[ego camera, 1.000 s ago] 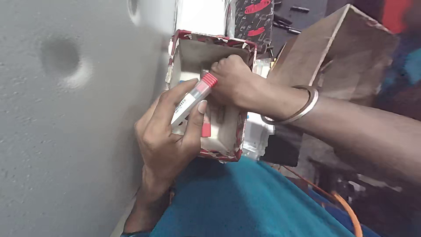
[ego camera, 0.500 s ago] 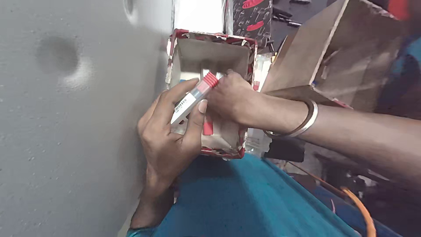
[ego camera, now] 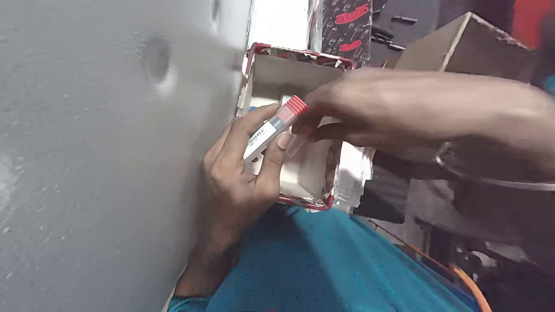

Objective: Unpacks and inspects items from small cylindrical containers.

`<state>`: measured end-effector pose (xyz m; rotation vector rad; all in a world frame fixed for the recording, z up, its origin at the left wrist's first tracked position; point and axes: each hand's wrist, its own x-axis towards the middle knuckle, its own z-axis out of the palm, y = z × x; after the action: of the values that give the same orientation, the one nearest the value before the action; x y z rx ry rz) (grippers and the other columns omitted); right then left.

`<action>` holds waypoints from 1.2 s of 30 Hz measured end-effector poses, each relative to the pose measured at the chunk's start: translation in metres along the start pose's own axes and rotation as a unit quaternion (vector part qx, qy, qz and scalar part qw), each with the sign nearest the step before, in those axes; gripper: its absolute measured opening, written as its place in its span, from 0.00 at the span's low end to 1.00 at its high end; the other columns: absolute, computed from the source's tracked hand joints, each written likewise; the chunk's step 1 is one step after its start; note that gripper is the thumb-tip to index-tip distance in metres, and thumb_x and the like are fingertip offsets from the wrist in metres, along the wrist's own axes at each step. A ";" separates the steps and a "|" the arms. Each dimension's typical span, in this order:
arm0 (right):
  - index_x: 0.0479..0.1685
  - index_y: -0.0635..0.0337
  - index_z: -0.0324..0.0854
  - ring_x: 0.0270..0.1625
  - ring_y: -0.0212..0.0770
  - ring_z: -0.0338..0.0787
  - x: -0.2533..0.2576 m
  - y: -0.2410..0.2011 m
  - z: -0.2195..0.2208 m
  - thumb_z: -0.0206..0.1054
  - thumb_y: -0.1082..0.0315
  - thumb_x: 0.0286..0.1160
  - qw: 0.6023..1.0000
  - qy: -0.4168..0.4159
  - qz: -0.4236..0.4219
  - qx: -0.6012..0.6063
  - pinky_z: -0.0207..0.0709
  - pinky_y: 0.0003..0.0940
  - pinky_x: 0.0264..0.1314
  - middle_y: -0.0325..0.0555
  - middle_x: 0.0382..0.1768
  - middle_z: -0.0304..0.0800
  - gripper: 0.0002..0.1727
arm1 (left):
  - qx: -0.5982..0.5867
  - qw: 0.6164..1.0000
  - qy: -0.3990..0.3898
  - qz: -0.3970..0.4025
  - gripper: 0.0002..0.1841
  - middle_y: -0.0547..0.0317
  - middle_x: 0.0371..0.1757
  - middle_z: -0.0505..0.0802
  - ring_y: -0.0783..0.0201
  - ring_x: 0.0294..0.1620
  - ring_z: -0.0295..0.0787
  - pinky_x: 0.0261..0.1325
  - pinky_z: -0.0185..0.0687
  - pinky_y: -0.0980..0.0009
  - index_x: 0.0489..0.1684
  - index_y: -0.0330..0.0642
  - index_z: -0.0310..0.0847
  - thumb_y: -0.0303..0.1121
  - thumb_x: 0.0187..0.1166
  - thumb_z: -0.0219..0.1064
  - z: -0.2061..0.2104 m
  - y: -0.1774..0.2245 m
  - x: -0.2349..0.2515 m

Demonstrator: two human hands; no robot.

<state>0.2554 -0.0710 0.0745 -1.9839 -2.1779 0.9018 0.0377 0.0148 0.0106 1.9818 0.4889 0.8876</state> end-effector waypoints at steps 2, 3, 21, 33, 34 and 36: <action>0.47 0.41 0.90 0.32 0.21 0.86 -0.026 0.012 -0.011 0.72 0.59 0.74 0.994 0.073 -0.045 0.070 0.82 0.23 0.33 0.21 0.33 0.89 0.07 | -0.009 1.000 0.007 -0.008 0.18 0.57 0.55 0.93 0.72 0.50 0.91 0.49 0.90 0.77 0.64 0.33 0.83 0.33 0.80 0.69 0.001 0.000 0.000; 0.51 0.42 0.90 0.36 0.17 0.88 -0.039 0.017 -0.011 0.70 0.57 0.76 0.986 0.105 -0.063 0.112 0.85 0.18 0.37 0.19 0.37 0.91 0.10 | -0.014 1.000 0.009 -0.012 0.18 0.58 0.55 0.92 0.73 0.49 0.91 0.48 0.90 0.77 0.65 0.34 0.82 0.33 0.82 0.68 0.002 0.000 0.000; 0.57 0.57 0.88 0.50 0.30 0.94 -0.084 0.009 0.020 0.74 0.70 0.71 0.901 0.283 -0.118 0.307 0.91 0.23 0.54 0.34 0.52 0.95 0.15 | -0.233 0.970 -0.049 -0.049 0.16 0.60 0.52 0.94 0.66 0.45 0.95 0.43 0.95 0.73 0.68 0.44 0.76 0.36 0.86 0.65 0.005 0.023 -0.005; 0.57 0.54 0.89 0.52 0.30 0.93 -0.101 0.011 0.025 0.76 0.66 0.73 0.880 0.318 -0.133 0.328 0.91 0.25 0.55 0.33 0.52 0.94 0.14 | 0.386 0.896 -0.220 0.001 0.10 0.57 0.30 0.91 0.50 0.38 0.88 0.42 0.78 0.50 0.45 0.48 0.90 0.37 0.75 0.65 0.024 0.008 0.011; 0.57 0.53 0.89 0.52 0.30 0.93 -0.103 0.012 0.028 0.75 0.66 0.74 0.875 0.324 -0.135 0.333 0.91 0.25 0.55 0.33 0.53 0.94 0.14 | 0.397 0.886 -0.238 -0.013 0.09 0.57 0.27 0.90 0.49 0.37 0.88 0.43 0.77 0.49 0.44 0.47 0.90 0.38 0.76 0.66 0.028 0.010 0.013; 0.58 0.52 0.89 0.52 0.30 0.93 -0.106 0.014 0.035 0.75 0.65 0.74 0.861 0.339 -0.140 0.352 0.91 0.25 0.55 0.32 0.53 0.94 0.14 | 0.422 0.865 -0.270 -0.036 0.10 0.55 0.25 0.89 0.47 0.36 0.88 0.46 0.77 0.48 0.45 0.45 0.87 0.38 0.77 0.65 0.035 0.010 0.017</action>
<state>0.2714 -0.1825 0.0744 -1.2967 -1.3958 0.6621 0.0756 0.0006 0.0130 2.8388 0.6781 -0.0151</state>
